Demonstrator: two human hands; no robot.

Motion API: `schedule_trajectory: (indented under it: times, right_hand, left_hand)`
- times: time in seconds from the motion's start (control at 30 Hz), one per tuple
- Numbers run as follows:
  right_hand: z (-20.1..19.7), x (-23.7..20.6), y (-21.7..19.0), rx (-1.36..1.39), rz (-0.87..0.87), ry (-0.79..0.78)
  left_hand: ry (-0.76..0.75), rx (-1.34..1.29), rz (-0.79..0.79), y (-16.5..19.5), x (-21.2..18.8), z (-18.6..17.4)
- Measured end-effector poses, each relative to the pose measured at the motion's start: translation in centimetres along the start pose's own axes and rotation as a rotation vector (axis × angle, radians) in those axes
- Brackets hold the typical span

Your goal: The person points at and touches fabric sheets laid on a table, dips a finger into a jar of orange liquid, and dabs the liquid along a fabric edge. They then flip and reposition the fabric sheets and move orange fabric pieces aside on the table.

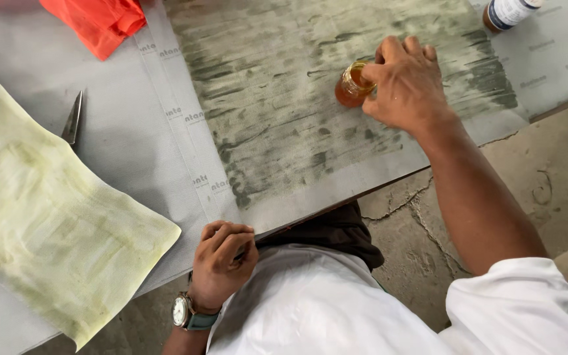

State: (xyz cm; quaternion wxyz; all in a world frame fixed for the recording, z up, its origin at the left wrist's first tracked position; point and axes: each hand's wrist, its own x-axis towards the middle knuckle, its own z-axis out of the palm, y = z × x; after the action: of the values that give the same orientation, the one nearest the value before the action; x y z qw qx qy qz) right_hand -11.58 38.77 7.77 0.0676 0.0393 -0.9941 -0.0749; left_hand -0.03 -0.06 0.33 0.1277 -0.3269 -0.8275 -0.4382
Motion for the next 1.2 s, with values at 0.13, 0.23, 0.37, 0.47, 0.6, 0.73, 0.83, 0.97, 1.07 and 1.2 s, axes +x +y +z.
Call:
schedule_trajectory:
  times: [0.13, 0.23, 0.37, 0.47, 0.6, 0.73, 0.83, 0.97, 1.07, 1.2]
  right_hand:
    - [0.9, -0.3, 0.6, 0.026, -0.006, 0.035]
    - [-0.3, -2.5, 1.2, 0.154, -0.026, 0.140]
    - [-0.6, -10.6, 3.4, 1.319, 0.095, -0.089]
    - [2.2, -15.8, 3.3, 1.906, 0.347, -0.335]
    - [3.6, -16.1, -2.6, 1.746, 0.483, -0.605]
    - [-0.4, -13.9, -10.5, 1.438, 0.165, -0.856]
    - [-4.6, -11.3, -10.2, 1.295, 0.267, -0.887]
    - [-6.8, -9.5, -11.1, 0.979, 0.676, -0.884]
    - [-6.6, -9.8, -13.8, 0.935, 0.190, -0.907]
    - [-6.8, -9.9, -12.5, 1.062, 0.458, -0.863]
  left_hand:
    - [0.007, 0.016, -0.017, 0.1, 0.0, 0.0]
    - [-0.037, 0.045, -0.015, 0.3, 0.0, -0.2]
    - [-0.094, 0.051, -0.036, 0.2, -0.2, -0.1]
    - [-0.086, 0.035, -0.019, -0.2, -0.5, -0.1]
    - [-0.065, 0.015, 0.022, -0.4, -0.7, 0.0]
    - [-0.041, 0.042, 0.016, -0.3, -0.7, 0.1]
    - [-0.043, 0.031, 0.016, -0.4, -0.7, 0.1]
    - [-0.053, 0.015, 0.029, -0.5, -0.8, -0.2]
    - [-0.046, 0.021, 0.003, -0.5, -0.9, -0.3]
    - [-0.025, -0.004, 0.024, -0.6, -0.8, -0.2]
